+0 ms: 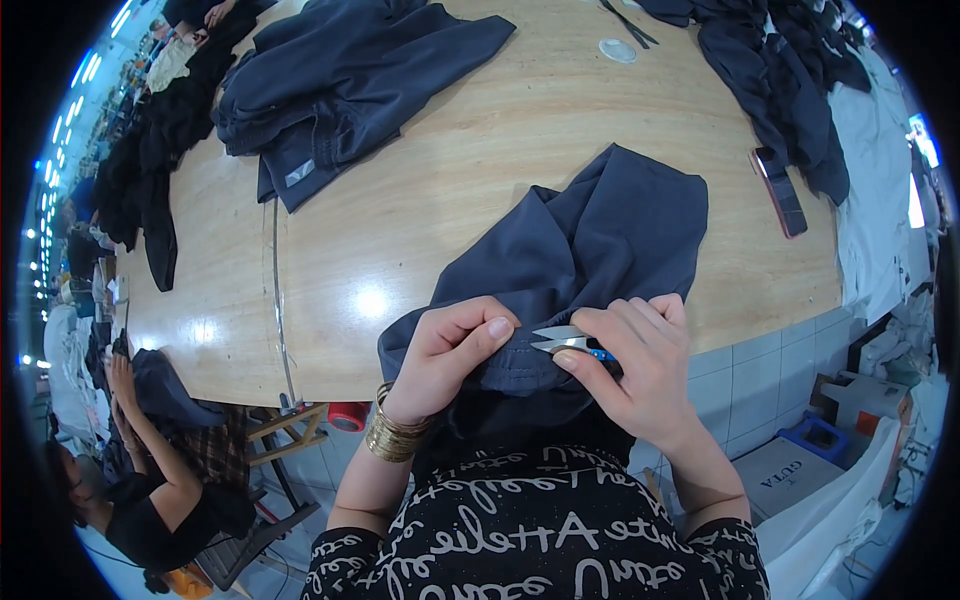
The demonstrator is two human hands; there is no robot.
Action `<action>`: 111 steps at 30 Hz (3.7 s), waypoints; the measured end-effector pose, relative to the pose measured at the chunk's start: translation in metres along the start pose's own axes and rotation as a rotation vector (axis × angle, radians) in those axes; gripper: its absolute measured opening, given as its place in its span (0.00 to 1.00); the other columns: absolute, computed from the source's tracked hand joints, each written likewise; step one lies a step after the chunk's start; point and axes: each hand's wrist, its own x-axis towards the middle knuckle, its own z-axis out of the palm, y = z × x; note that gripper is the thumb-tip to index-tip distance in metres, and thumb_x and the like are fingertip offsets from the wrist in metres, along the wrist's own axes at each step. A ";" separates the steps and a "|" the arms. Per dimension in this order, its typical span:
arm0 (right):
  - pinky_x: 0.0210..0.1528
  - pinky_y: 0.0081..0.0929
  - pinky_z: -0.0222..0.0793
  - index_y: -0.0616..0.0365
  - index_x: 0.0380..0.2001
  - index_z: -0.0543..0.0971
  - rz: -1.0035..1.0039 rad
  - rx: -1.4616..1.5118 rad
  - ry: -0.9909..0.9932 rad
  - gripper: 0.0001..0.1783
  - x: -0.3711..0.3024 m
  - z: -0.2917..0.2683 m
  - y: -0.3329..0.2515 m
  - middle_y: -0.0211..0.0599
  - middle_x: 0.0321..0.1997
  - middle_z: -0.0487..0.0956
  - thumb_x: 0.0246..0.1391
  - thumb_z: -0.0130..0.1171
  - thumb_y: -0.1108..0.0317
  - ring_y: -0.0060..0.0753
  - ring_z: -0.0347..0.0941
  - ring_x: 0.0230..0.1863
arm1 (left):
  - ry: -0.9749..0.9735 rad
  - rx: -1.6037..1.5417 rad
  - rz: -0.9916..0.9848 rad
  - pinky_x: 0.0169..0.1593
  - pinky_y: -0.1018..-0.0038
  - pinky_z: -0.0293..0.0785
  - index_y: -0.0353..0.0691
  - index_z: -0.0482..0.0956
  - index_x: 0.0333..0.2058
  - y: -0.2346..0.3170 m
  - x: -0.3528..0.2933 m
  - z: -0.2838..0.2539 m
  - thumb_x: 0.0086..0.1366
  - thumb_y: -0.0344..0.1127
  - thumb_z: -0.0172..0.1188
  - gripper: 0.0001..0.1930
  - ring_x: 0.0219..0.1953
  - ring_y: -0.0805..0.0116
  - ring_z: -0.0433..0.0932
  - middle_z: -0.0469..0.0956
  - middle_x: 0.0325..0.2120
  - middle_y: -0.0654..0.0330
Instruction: Inspecting and trimming loose threads from garments at a textile manufacturing facility.
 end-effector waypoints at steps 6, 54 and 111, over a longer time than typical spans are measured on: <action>0.31 0.27 0.47 0.52 0.25 0.76 -0.017 -0.047 0.002 0.12 -0.001 -0.001 0.001 0.23 0.18 0.67 0.43 0.64 0.57 0.24 0.60 0.19 | 0.013 0.071 0.016 0.33 0.86 0.60 0.32 0.75 0.30 0.001 -0.002 0.000 0.66 0.32 0.50 0.10 0.27 0.85 0.62 0.70 0.23 0.70; 0.26 0.18 0.47 0.63 0.18 0.68 0.454 0.220 0.429 0.14 0.033 -0.036 0.039 0.25 0.21 0.58 0.50 0.61 0.71 0.17 0.51 0.23 | 0.573 -0.087 0.053 0.38 0.82 0.64 0.32 0.72 0.26 0.005 -0.022 -0.078 0.51 0.25 0.51 0.04 0.30 0.75 0.68 0.72 0.25 0.64; 0.32 0.13 0.60 0.61 0.27 0.79 0.473 0.941 -0.517 0.13 0.064 -0.005 -0.019 0.24 0.23 0.75 0.35 0.70 0.72 0.14 0.67 0.27 | 0.354 0.093 0.173 0.29 0.85 0.66 0.29 0.76 0.28 0.031 -0.035 -0.085 0.54 0.23 0.44 0.10 0.24 0.83 0.70 0.74 0.21 0.67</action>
